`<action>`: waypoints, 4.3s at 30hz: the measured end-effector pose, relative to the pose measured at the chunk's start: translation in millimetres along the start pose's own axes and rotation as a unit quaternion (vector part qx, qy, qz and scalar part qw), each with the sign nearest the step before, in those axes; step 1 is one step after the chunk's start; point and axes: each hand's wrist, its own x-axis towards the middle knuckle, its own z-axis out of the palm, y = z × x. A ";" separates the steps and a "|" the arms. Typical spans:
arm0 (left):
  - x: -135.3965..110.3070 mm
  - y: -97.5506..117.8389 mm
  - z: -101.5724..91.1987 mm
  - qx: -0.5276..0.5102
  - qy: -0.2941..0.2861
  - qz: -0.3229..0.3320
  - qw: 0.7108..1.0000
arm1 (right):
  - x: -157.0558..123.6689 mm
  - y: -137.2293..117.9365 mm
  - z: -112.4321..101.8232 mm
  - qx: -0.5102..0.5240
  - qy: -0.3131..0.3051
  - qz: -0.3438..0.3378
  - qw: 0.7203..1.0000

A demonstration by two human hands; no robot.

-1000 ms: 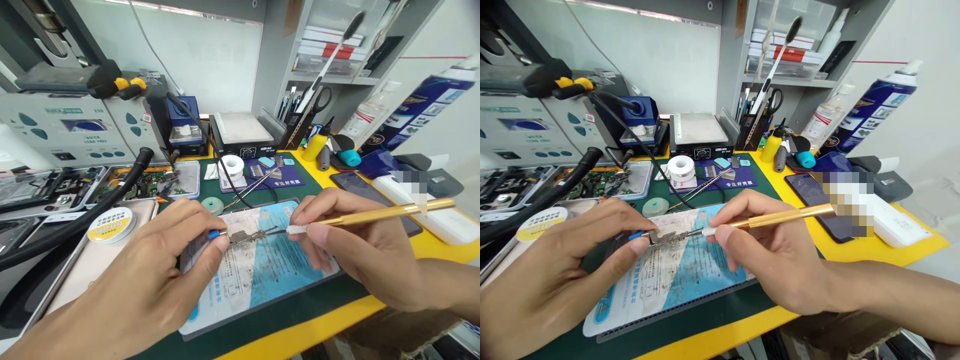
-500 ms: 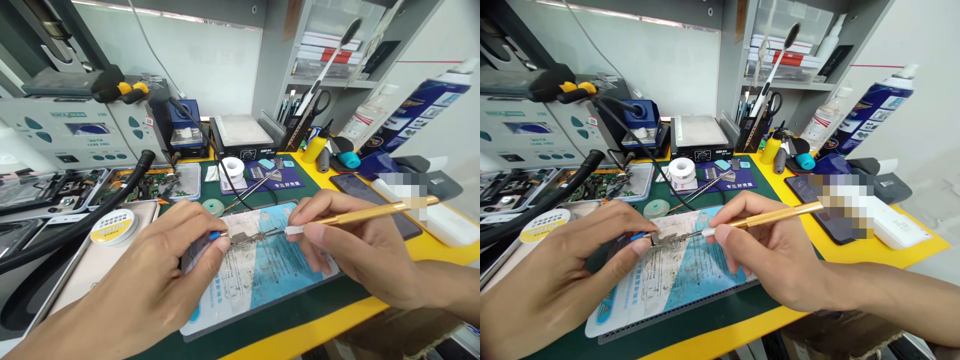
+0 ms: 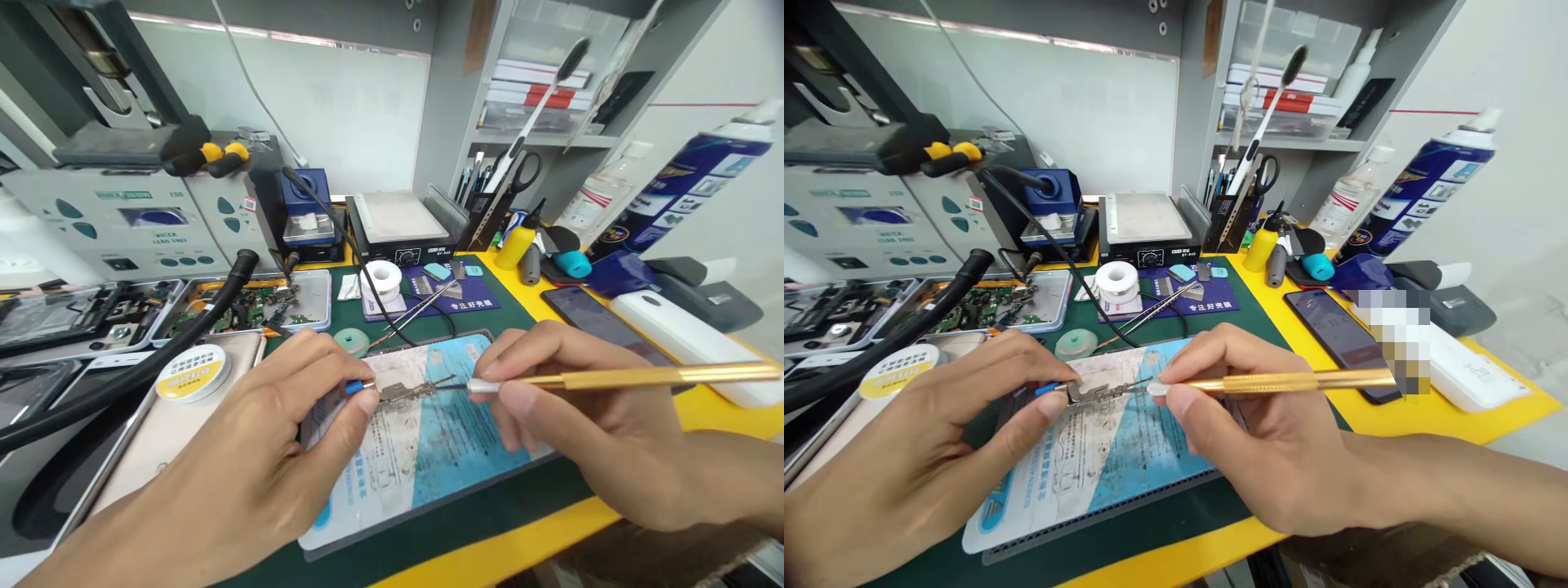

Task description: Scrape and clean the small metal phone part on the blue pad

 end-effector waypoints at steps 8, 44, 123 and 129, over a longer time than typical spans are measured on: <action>-1.8 0.9 4.4 -0.012 0.019 -0.012 1.000 | 2.4 -4.4 -1.8 -0.113 -0.016 -0.097 0.989; -5.0 -5.2 1.6 0.009 0.004 0.036 0.999 | -2.5 10.2 5.1 -0.141 -0.016 -0.243 0.960; -6.2 -4.8 4.1 0.036 0.005 0.062 0.997 | -7.0 0.3 10.8 -0.219 -0.074 -0.224 0.947; -8.1 -4.3 3.4 0.040 0.012 0.066 0.997 | -14.7 1.2 11.8 -0.246 -0.049 -0.178 0.952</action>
